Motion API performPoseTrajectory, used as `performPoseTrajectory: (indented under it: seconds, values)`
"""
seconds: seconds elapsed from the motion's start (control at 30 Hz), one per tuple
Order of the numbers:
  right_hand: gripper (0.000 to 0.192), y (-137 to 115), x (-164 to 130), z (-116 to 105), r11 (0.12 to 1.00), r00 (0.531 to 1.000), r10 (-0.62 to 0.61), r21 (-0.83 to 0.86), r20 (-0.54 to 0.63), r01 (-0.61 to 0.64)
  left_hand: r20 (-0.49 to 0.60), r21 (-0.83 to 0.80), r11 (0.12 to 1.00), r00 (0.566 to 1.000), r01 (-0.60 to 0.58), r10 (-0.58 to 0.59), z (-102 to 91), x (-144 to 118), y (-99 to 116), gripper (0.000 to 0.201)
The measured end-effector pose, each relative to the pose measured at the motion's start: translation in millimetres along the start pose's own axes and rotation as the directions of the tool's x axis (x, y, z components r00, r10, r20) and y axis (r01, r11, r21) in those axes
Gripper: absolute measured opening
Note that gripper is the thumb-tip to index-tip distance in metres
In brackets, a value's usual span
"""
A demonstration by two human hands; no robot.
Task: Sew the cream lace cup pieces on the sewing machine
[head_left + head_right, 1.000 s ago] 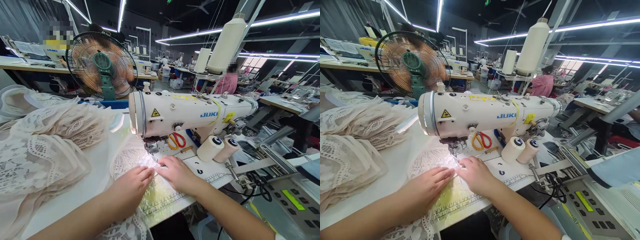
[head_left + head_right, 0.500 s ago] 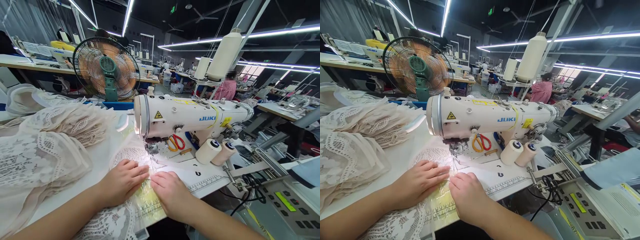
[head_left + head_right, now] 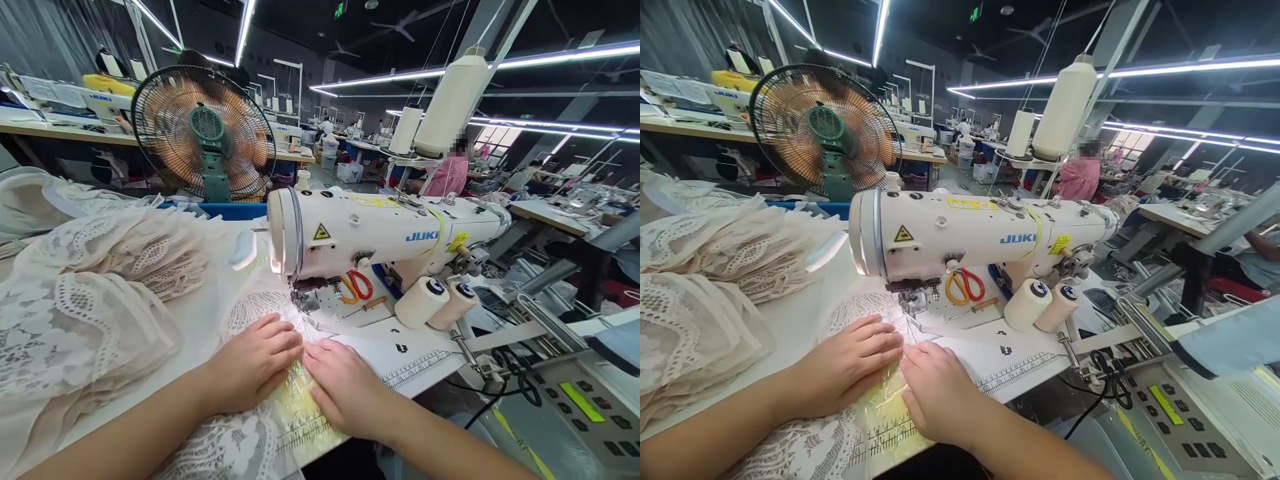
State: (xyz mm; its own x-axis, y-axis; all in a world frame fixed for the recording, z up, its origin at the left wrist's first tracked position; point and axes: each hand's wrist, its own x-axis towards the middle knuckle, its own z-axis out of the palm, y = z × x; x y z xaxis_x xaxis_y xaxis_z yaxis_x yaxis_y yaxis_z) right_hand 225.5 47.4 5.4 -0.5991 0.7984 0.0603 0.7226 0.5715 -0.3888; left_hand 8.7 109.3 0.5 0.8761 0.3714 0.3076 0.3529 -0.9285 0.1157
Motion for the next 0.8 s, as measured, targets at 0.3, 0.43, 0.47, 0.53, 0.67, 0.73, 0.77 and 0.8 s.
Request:
performPoseTrajectory:
  seconds: [0.3,0.43,0.47,0.53,0.67,0.73,0.77,0.8]
  values:
    - [0.043,1.4,22.1,-6.6,0.997,0.996,0.069,-0.038,0.047,-0.067,-0.022,0.027,1.0,1.0,0.008,-0.008,-0.7,6.4,-19.7,0.029]
    - [0.042,2.4,32.0,-8.8,0.992,0.995,0.083,-0.097,0.049,-0.078,0.017,0.07,0.998,1.0,0.004,-0.005,-6.6,10.7,-27.1,0.03]
    - [0.041,2.0,34.4,-9.5,0.99,0.995,0.088,-0.113,0.055,-0.081,0.022,0.082,0.997,1.0,0.003,-0.005,-7.5,11.3,-29.2,0.03]
    - [0.041,0.4,38.5,-10.3,0.986,0.993,0.102,-0.141,0.065,-0.092,0.021,0.102,0.995,1.0,0.002,-0.004,-7.5,12.0,-33.6,0.032]
    - [0.044,-2.9,43.6,-8.2,0.977,0.99,0.128,-0.177,0.059,-0.116,-0.014,0.125,0.992,1.0,0.017,-0.016,-3.7,12.7,-43.1,0.033]
    - [0.043,-3.4,44.3,-6.0,0.975,0.991,0.128,-0.189,0.049,-0.116,-0.024,0.13,0.991,0.999,0.035,-0.032,-2.8,13.4,-47.2,0.032]
    - [0.042,-3.4,44.3,-5.0,0.974,0.991,0.127,-0.195,0.045,-0.116,-0.017,0.134,0.99,0.999,0.043,-0.041,-2.9,13.7,-49.0,0.032]
    - [0.042,-3.3,44.2,-4.2,0.973,0.991,0.127,-0.198,0.04,-0.116,-0.009,0.141,0.989,0.999,0.05,-0.049,-3.3,14.1,-50.6,0.031]
